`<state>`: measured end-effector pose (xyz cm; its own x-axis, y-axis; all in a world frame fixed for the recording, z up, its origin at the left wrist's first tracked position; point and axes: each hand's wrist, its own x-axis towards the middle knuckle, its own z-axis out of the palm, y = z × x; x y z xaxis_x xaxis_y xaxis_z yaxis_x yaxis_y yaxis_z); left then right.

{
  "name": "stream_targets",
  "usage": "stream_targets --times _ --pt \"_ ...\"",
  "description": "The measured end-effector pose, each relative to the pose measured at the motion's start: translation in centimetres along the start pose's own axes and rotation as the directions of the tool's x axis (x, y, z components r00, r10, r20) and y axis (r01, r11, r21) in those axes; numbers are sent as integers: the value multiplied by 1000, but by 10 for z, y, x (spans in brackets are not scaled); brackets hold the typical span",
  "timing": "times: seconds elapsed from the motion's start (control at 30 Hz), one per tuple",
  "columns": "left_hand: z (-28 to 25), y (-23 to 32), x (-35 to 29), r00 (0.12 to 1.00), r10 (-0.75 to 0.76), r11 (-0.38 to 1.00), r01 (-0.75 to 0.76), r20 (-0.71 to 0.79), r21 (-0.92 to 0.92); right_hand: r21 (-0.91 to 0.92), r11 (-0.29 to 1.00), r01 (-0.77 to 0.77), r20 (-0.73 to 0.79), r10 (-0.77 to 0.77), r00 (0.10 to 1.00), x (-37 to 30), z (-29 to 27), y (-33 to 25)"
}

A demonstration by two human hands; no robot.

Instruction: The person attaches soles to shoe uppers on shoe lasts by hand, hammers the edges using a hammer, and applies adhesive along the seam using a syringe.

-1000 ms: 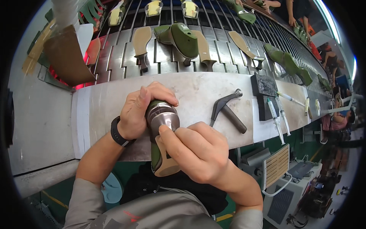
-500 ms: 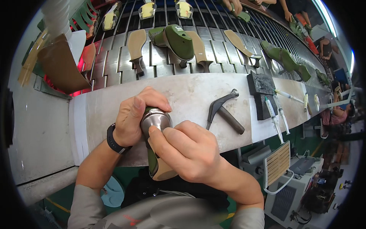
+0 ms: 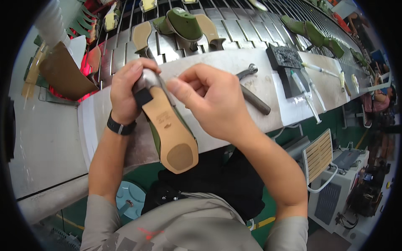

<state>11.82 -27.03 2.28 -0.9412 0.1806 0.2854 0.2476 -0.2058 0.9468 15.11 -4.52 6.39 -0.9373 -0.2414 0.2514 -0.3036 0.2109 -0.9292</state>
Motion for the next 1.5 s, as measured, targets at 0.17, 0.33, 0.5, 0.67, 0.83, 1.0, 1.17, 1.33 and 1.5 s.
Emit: stream_targets --times 0.17,0.33,0.5,0.67,0.83,1.0,1.17,1.33,1.5 --pt "30 -7 20 998 -51 972 56 -25 227 -708 676 206 253 -30 967 28 -14 -50" --pt "33 -21 19 999 25 984 -20 -26 177 -781 617 95 330 279 902 43 -15 -67" --pt "37 -18 14 1000 17 983 -17 2 184 -742 630 229 294 -1 956 32 -7 -31" --pt "29 -16 11 999 33 980 -37 26 196 -473 881 36 161 47 986 17 -8 -4" --pt "29 -19 11 998 60 963 -59 5 264 -11 987 -162 259 160 953 9 7 24" --pt "40 -3 8 1000 -5 985 5 -3 172 -187 977 -101 58 114 992 -7 18 21" --pt "39 -15 6 996 78 997 -77 -50 23 -392 875 -285 183 378 908 -5 -4 -6" --pt "44 1 1 997 -21 997 26 -77 67 -356 903 -242 262 345 901 -7 -7 -7" --pt "44 -3 2 992 44 989 -27 -117 145 -403 880 -251 204 353 913 -11 1 -8"
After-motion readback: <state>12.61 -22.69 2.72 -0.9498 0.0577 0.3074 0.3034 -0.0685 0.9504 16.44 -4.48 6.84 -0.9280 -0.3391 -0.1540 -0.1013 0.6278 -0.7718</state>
